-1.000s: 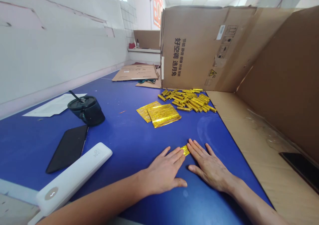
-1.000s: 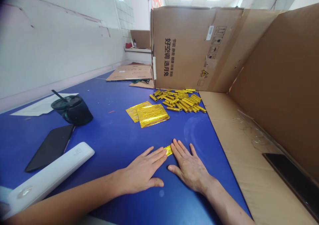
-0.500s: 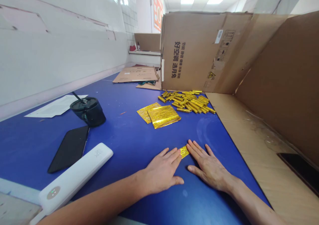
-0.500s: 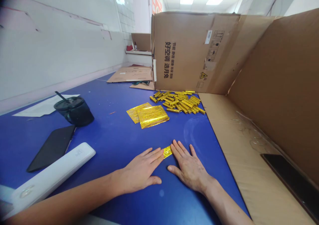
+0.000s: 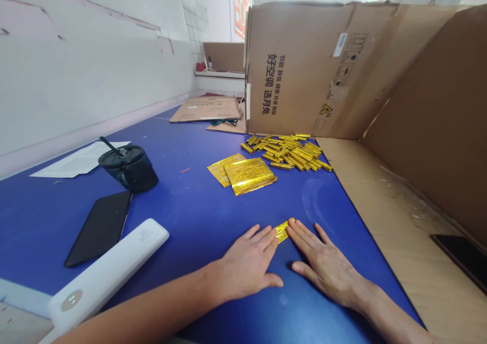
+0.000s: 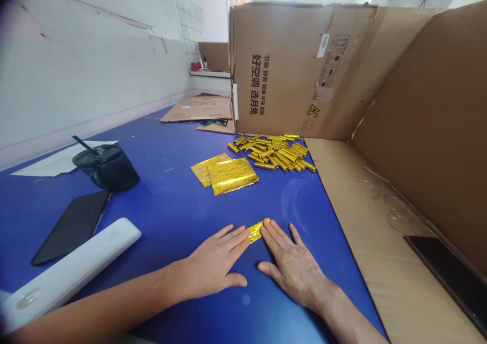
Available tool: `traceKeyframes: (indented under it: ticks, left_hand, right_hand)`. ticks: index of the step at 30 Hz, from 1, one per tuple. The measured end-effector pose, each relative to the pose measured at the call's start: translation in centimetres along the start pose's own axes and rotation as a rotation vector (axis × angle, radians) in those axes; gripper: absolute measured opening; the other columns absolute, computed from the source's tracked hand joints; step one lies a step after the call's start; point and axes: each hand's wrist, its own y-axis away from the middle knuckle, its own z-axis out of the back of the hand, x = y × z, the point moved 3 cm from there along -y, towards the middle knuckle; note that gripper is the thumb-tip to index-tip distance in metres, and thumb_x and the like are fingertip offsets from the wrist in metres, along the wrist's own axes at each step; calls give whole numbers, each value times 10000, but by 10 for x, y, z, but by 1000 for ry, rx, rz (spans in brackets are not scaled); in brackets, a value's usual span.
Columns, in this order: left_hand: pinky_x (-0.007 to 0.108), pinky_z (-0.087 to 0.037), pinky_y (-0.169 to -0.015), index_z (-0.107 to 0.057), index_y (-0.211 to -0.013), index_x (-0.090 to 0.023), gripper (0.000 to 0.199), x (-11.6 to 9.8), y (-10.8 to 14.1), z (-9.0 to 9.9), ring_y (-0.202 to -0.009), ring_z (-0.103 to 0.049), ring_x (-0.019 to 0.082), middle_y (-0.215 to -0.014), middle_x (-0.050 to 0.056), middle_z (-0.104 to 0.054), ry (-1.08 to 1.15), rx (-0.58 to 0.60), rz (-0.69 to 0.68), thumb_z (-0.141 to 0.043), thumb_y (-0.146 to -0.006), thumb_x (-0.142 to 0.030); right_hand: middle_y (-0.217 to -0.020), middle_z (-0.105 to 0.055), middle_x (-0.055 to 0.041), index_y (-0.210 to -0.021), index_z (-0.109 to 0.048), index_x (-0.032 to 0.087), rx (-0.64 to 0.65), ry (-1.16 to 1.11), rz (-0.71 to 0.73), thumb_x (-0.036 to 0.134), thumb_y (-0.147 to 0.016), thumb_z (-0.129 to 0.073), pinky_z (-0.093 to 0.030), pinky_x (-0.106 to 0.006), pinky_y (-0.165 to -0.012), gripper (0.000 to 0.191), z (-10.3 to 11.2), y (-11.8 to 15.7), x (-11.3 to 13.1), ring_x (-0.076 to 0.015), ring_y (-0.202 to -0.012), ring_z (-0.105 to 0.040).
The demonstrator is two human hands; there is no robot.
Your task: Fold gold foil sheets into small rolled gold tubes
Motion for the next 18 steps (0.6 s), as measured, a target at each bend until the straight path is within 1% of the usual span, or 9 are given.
traceKeyframes:
  ticks: [4, 7, 11, 16, 18]
  left_hand:
    - [374, -143, -1009, -313, -1263, -93, 702, 0, 0, 0, -1239, -225, 233, -1318, 137, -326, 1, -3, -2, -347, -777, -599]
    - [380, -142, -1006, -335, -1251, -101, 682, -2, 0, 0, -1235, -238, 230, -1312, 128, -340, -12, -12, -2, -354, -778, -592]
    - [407, -131, -1001, -361, -1234, -117, 642, 2, 1, 5, -1218, -276, 231, -1296, 117, -369, -38, -46, -8, -372, -783, -574]
    - [439, -75, -1002, -445, -1168, -179, 459, 8, 0, 12, -1205, -300, 220, -1239, 56, -456, -51, -50, -63, -349, -839, -483]
    - [434, -52, -1006, -455, -1162, -155, 495, 5, -2, 12, -1212, -286, 221, -1227, 79, -466, -53, -69, -39, -314, -842, -505]
  right_hand:
    - [-1391, -161, -66, -1342, -124, 217, -5, -12, -34, 493, -841, -298, -154, -485, -1006, 597, 4, -2, -8, -208, -1260, -155]
    - [-1382, -196, -66, -1336, -151, 218, -6, -11, -47, 494, -843, -293, -163, -501, -999, 582, 7, -4, -7, -216, -1252, -186]
    - [-1364, -248, -59, -1335, -151, 218, -11, 19, -52, 513, -833, -297, -153, -550, -982, 599, 9, 0, 0, -249, -1252, -175]
    - [-1369, -210, -105, -1342, -135, 171, -38, 79, -42, 554, -808, -304, -158, -553, -981, 679, 5, 11, 15, -265, -1251, -172]
    - [-1369, -195, -124, -1338, -158, 153, -37, 99, -41, 560, -806, -297, -167, -545, -983, 685, 2, 12, 18, -262, -1248, -184]
